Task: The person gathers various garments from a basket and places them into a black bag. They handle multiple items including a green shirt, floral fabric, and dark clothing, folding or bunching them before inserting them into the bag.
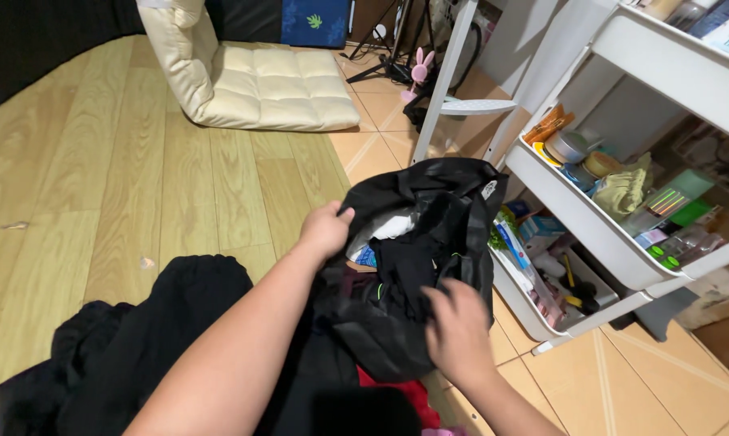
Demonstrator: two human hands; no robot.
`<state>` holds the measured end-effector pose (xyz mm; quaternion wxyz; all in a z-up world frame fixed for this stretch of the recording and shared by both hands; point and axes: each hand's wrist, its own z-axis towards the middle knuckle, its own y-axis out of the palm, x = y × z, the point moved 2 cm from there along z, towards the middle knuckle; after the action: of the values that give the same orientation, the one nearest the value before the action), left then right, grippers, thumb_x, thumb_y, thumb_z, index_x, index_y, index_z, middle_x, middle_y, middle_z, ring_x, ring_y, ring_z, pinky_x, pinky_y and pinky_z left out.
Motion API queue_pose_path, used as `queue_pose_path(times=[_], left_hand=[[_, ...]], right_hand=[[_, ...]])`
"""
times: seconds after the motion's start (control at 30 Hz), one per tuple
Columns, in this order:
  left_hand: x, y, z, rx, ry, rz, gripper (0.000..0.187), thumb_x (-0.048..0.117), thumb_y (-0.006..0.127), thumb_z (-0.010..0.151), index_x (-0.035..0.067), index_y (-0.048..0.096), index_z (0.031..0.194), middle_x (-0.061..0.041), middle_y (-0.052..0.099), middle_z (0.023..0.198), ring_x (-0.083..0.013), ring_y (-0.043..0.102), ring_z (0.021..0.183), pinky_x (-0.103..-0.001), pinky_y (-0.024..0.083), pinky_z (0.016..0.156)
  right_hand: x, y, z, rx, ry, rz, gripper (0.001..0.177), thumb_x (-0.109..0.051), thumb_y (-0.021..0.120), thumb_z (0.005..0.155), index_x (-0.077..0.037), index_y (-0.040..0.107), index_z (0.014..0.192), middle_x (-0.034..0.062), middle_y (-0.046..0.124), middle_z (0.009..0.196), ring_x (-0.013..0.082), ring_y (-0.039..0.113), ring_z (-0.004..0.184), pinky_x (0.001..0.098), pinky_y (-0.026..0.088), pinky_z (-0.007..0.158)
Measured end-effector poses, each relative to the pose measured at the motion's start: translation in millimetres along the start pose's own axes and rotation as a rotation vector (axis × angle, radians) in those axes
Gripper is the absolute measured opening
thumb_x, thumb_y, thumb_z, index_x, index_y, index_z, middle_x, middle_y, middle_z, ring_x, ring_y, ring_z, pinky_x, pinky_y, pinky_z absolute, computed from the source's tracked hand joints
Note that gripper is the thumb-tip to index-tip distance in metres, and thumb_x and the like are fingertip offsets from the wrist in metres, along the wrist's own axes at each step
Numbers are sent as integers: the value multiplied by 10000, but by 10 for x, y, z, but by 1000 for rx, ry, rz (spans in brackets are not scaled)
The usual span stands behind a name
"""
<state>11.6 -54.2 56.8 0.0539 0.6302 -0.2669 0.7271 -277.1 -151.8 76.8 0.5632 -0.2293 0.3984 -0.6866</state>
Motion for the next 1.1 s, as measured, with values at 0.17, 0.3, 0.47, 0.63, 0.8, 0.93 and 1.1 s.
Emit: queue_pose_path(times=[0.17, 0.3, 0.47, 0.63, 0.8, 0.93, 1.1], left_hand=[[133, -95, -187, -66, 74, 316, 303, 352, 600, 970, 134, 696, 1158, -180, 720, 1123, -389, 654, 1091, -470, 508, 931], [169, -233, -279, -52, 43, 391, 297, 349, 603, 962, 137, 684, 1154, -174, 708, 1133, -397, 637, 1105, -490, 507, 928], [-27, -472, -195, 62, -39, 373, 294, 341, 607, 956, 148, 684, 1164, -166, 705, 1142, -393, 634, 1108, -500, 506, 921], [-30, -548, -231, 84, -62, 390, 278, 336, 620, 960, 139, 711, 1134, -168, 724, 1098, -384, 654, 1088, -495, 514, 918], [-42, -420, -209, 68, -34, 405, 270, 337, 651, 933, 141, 723, 1104, -162, 728, 1076, -381, 662, 1067, -491, 520, 906], [4, -400, -229, 48, -16, 379, 262, 329, 668, 913, 157, 728, 1101, -160, 729, 1062, -382, 665, 1053, -490, 521, 899], [-28, -423, -224, 31, -43, 392, 264, 320, 683, 910, 145, 723, 1102, -162, 730, 1063, -379, 664, 1059, -488, 523, 896]], right_hand=[[-422, 99, 428, -296, 29, 177, 787, -110, 814, 706, -151, 503, 1428, 217, 351, 1566, 438, 346, 1415, 491, 352, 1124], [-394, 358, 313, -734, 215, -7, 900, -187, 877, 700, -240, 443, 1487, 104, 247, 1643, 407, 289, 1442, 523, 312, 1129], [-98, 829, -117, -890, 148, -87, 573, -161, 737, 749, -182, 619, 1310, 97, 504, 1478, 368, 582, 1262, 433, 469, 1086], [-4, 782, -140, -1040, 260, -36, 407, -198, 610, 782, -236, 751, 1162, 111, 740, 1162, 285, 661, 1167, 465, 421, 1071], [99, 939, -178, -1139, 294, 76, 376, -323, 663, 805, -230, 757, 1157, 127, 720, 1179, 315, 648, 1186, 394, 502, 1021], [271, 1196, -257, -1212, 246, 121, 413, -278, 684, 787, -206, 744, 1189, 155, 719, 1181, 324, 658, 1186, 375, 519, 1008], [347, 1383, -354, -1236, 177, 41, 448, -204, 666, 788, -159, 713, 1232, 170, 701, 1214, 339, 642, 1203, 392, 517, 1008]])
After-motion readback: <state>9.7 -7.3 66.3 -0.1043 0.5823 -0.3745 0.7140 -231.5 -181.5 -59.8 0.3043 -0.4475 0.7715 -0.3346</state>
